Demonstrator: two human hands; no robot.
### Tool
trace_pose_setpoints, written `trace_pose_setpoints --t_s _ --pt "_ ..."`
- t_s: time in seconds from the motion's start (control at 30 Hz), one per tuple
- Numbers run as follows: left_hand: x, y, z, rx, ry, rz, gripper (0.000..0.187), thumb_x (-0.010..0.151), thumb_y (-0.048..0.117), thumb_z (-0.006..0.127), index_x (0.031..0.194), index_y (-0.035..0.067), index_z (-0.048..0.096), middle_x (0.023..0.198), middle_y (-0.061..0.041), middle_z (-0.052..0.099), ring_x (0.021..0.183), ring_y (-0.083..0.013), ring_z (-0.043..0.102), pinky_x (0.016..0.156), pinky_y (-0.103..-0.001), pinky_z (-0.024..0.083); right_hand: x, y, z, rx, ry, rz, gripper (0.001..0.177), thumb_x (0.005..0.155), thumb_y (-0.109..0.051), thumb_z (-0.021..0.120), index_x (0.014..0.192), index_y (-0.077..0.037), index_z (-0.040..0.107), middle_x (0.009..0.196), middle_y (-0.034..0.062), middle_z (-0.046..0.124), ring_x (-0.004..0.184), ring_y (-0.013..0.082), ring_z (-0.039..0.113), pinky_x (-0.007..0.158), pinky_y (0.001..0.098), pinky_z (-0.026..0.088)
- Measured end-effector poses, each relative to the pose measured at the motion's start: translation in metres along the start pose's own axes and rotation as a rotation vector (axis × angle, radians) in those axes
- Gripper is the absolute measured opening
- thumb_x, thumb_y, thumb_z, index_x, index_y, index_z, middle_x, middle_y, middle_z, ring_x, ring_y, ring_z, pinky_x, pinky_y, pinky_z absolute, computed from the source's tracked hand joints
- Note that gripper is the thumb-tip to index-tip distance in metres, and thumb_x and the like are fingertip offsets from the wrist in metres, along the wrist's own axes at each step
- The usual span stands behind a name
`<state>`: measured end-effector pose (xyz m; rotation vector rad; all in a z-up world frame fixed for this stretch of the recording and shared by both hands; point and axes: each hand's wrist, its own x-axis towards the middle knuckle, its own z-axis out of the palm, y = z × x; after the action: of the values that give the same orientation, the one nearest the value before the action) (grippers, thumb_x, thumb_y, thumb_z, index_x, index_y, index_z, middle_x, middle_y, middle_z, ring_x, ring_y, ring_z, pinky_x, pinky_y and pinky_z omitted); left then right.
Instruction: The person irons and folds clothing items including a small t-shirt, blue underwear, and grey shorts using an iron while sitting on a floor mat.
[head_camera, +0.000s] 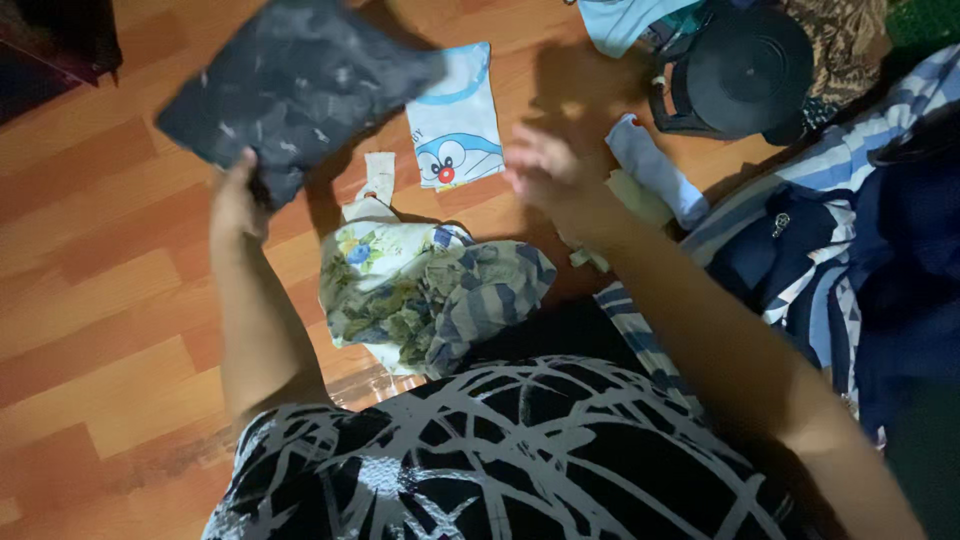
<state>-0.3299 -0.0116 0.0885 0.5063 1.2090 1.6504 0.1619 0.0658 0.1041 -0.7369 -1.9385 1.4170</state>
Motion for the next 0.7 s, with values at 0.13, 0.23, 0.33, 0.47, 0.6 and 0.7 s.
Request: trace_pose_setpoints --t_s 0.13,0.23,0.33,0.47,0.6,0.7 --pt "0.009 -0.088 -0.040 0.744 0.277 0.162 0.081 0.088 0.034 0.080 0.149 0.002 0.039 0.147 -0.024 0.052 0.137 -0.0419 0.051 0.113 -0.058 0.042 -0.064 0.039 0.002 0.004 0.094 0.370 0.044 0.098 -0.014 0.065 0.139 -0.003 0.055 0.131 0.0150 0.059 0.119 0.0187 0.057 0.096 0.0312 0.051" --pt "-0.009 -0.147 -0.007 1.361 0.282 0.525 0.091 0.083 0.042 0.087 0.147 -0.003 0.040 0.147 -0.029 0.048 0.138 -0.0470 0.044 0.117 -0.061 0.035 -0.104 0.044 -0.016 0.169 0.225 0.603 0.059 0.090 -0.014 0.066 0.144 -0.009 0.043 0.131 0.0077 0.061 0.109 0.0195 0.064 0.084 0.0330 0.052" --pt "-0.030 -0.178 0.074 1.701 0.102 0.496 0.092 0.087 0.041 0.081 0.152 -0.006 0.036 0.158 -0.034 0.034 0.145 -0.0523 0.025 0.112 -0.075 0.011 -0.134 0.040 -0.027 0.259 0.401 0.740 0.052 0.092 -0.014 0.064 0.142 -0.006 0.051 0.127 0.0088 0.065 0.109 0.0217 0.068 0.091 0.0346 0.056" --pt "-0.056 -0.194 0.164 1.729 -0.398 0.532 0.082 0.077 0.037 0.076 0.149 0.016 0.043 0.156 -0.022 0.034 0.143 -0.0512 0.019 0.102 -0.079 0.006 -0.179 0.058 -0.029 0.476 0.539 0.641 0.049 0.095 -0.014 0.066 0.141 -0.002 0.053 0.126 0.0122 0.063 0.111 0.0251 0.067 0.096 0.0360 0.054" --pt "-0.023 -0.189 0.171 1.838 -0.147 0.195 0.043 0.093 0.044 0.066 0.123 0.013 0.069 0.130 -0.019 0.066 0.126 -0.0406 0.061 0.103 -0.054 0.051 -0.209 0.066 -0.027 0.659 0.545 0.405 0.044 0.097 -0.017 0.065 0.137 -0.001 0.052 0.124 0.0120 0.065 0.114 0.0260 0.067 0.098 0.0383 0.055" --pt "-0.019 -0.170 0.145 1.924 -0.030 0.109 0.050 0.079 0.052 0.073 0.114 0.017 0.070 0.124 -0.022 0.062 0.121 -0.0440 0.052 0.089 -0.061 0.045 -0.224 0.038 -0.024 0.558 0.526 0.480 0.044 0.098 -0.027 0.064 0.136 -0.005 0.056 0.125 0.0120 0.069 0.116 0.0233 0.068 0.099 0.0361 0.054"
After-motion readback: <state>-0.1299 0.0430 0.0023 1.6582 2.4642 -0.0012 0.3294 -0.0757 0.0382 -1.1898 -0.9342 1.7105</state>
